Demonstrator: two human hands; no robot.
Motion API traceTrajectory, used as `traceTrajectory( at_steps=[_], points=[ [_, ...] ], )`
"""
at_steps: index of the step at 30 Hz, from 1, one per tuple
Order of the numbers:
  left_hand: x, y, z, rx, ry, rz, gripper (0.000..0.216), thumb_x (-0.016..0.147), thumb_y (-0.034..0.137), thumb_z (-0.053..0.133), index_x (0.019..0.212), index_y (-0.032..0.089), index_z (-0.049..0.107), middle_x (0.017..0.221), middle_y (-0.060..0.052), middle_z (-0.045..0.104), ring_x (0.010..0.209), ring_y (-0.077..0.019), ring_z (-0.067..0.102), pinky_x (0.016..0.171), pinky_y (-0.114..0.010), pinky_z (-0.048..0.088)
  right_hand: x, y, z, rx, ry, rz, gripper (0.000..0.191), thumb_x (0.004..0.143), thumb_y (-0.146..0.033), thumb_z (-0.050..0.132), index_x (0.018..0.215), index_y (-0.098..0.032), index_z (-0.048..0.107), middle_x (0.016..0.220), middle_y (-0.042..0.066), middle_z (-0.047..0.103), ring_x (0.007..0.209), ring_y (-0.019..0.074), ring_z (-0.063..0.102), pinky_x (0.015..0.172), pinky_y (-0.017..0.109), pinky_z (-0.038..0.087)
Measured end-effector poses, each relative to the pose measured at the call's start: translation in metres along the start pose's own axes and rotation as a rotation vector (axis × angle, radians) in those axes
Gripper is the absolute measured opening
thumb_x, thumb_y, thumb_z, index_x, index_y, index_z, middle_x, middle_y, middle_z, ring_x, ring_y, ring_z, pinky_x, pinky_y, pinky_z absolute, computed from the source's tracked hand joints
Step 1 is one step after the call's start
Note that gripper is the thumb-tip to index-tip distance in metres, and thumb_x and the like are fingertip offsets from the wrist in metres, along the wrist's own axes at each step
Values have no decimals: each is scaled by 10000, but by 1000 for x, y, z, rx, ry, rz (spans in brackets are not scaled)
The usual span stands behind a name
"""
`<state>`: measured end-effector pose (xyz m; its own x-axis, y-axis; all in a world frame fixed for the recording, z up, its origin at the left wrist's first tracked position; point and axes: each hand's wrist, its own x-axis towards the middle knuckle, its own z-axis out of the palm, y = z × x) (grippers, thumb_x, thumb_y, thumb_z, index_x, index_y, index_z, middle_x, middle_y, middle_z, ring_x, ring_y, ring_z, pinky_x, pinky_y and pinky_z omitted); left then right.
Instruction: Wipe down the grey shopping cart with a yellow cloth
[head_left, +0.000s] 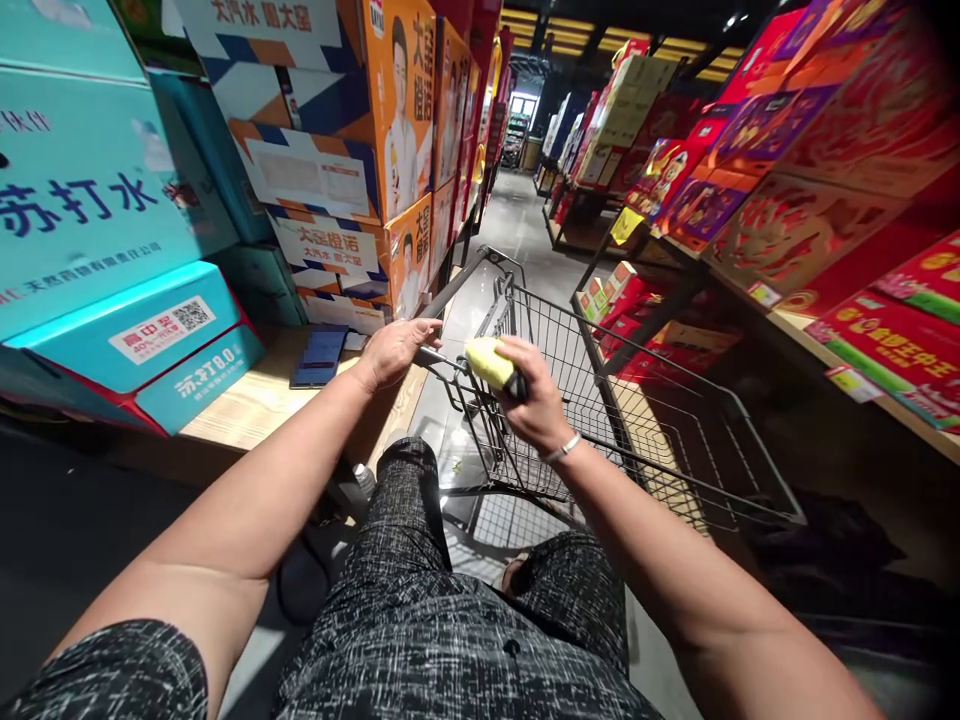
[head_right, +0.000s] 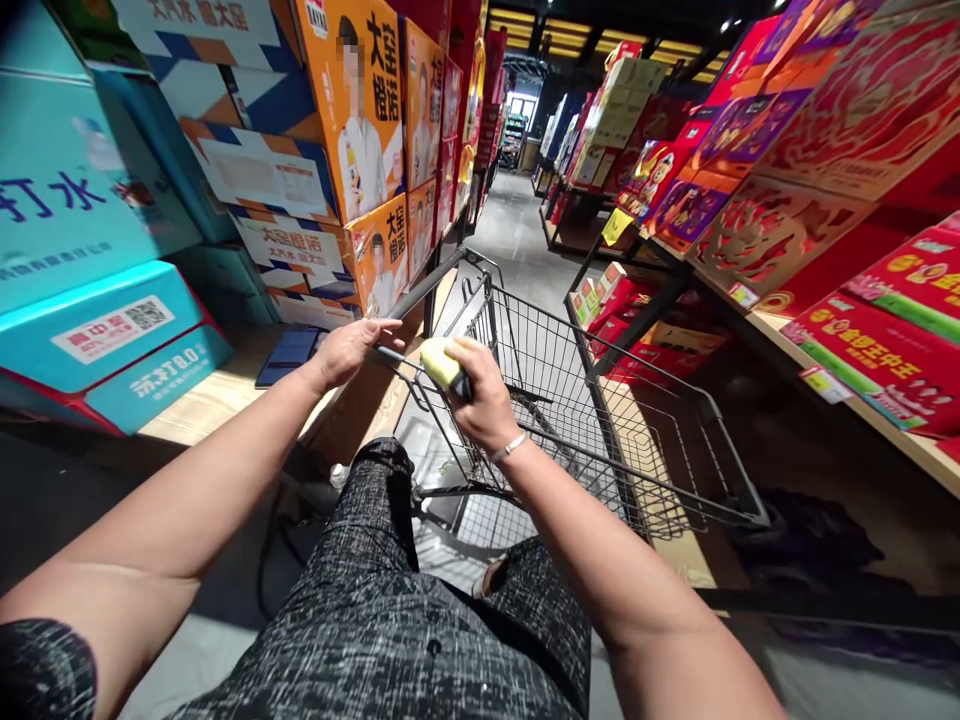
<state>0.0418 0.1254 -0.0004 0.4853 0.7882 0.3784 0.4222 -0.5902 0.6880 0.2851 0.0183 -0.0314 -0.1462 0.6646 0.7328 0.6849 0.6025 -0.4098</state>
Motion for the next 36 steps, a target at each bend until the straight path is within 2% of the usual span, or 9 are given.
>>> traceTrajectory(
  at_steps=[4, 7, 11, 15, 18, 24, 28, 31, 36],
  points=[
    [6, 17, 7, 283, 28, 23, 642, 1062, 600, 294, 1399, 183, 646, 1281, -99, 749, 1239, -286, 655, 1087, -408, 454, 44, 2, 36, 175, -102, 4, 399, 899, -141, 648, 1284, -238, 607, 1369, 116, 603, 1348, 211, 555, 1192, 447, 448],
    [6, 20, 12, 467, -53, 93, 598, 1064, 541, 293, 1459, 213, 599, 1344, -98, 720, 1193, -281, 679, 999, -391, 474, 45, 11, 42, 283, -172, -30, 322, 909, -144, 636, 1218, -237, 647, 1346, 98, 624, 1337, 195, 561, 1194, 425, 432],
    [2, 10, 16, 686, -210, 292, 581, 983, 606, 471, 1408, 248, 644, 1138, -89, 783, 1047, -298, 703, 968, -450, 410, 7, 25, 10, 269, -198, -12, 240, 905, -197, 682, 1140, -242, 697, 1331, 90, 639, 1261, 209, 607, 1098, 429, 505],
    [3, 2, 21, 749, -164, 316, 385, 972, 522, 550, 1146, 253, 765, 1015, -65, 785, 962, -269, 683, 917, -442, 361, -42, 30, -35, -9, -328, -60, 391, 877, -33, 559, 1138, -265, 734, 1357, 67, 658, 1217, 243, 609, 1020, 494, 542],
    [5, 3, 24, 751, -140, 314, 354, 981, 524, 552, 1037, 261, 782, 950, -50, 782, 931, -257, 672, 884, -434, 341, -60, 20, -50, -217, -317, -72, 521, 867, 30, 510, 1196, -307, 732, 1364, 47, 667, 1202, 258, 584, 1001, 525, 549],
    [6, 12, 27, 787, -103, 307, 485, 1059, 468, 387, 921, 239, 791, 855, -62, 771, 853, -247, 670, 794, -428, 326, -35, 3, 3, -321, -121, -297, 404, 934, -142, 664, 1277, -350, 716, 1447, 30, 617, 1420, 285, 427, 1139, 520, 494],
    [5, 12, 29, 797, -52, 298, 507, 1037, 524, 430, 796, 214, 751, 809, -69, 762, 815, -243, 661, 782, -424, 335, -32, 21, 34, -336, -167, -404, 284, 962, -196, 658, 1188, -335, 760, 1398, 16, 644, 1416, 248, 456, 1142, 475, 511],
    [6, 10, 30, 784, -37, 269, 526, 980, 644, 512, 754, 221, 728, 786, -58, 758, 804, -242, 658, 783, -422, 343, -54, 38, 17, -330, -191, -342, 279, 952, -172, 658, 1173, -305, 766, 1361, 45, 674, 1360, 251, 508, 1105, 472, 537],
    [7, 10, 31, 799, -40, 250, 529, 965, 669, 541, 739, 221, 709, 782, -54, 756, 819, -252, 662, 793, -426, 355, -116, 62, -61, -348, -71, -150, 339, 931, -117, 624, 1216, -257, 742, 1339, 119, 663, 1211, 260, 609, 957, 458, 592]
  ],
)
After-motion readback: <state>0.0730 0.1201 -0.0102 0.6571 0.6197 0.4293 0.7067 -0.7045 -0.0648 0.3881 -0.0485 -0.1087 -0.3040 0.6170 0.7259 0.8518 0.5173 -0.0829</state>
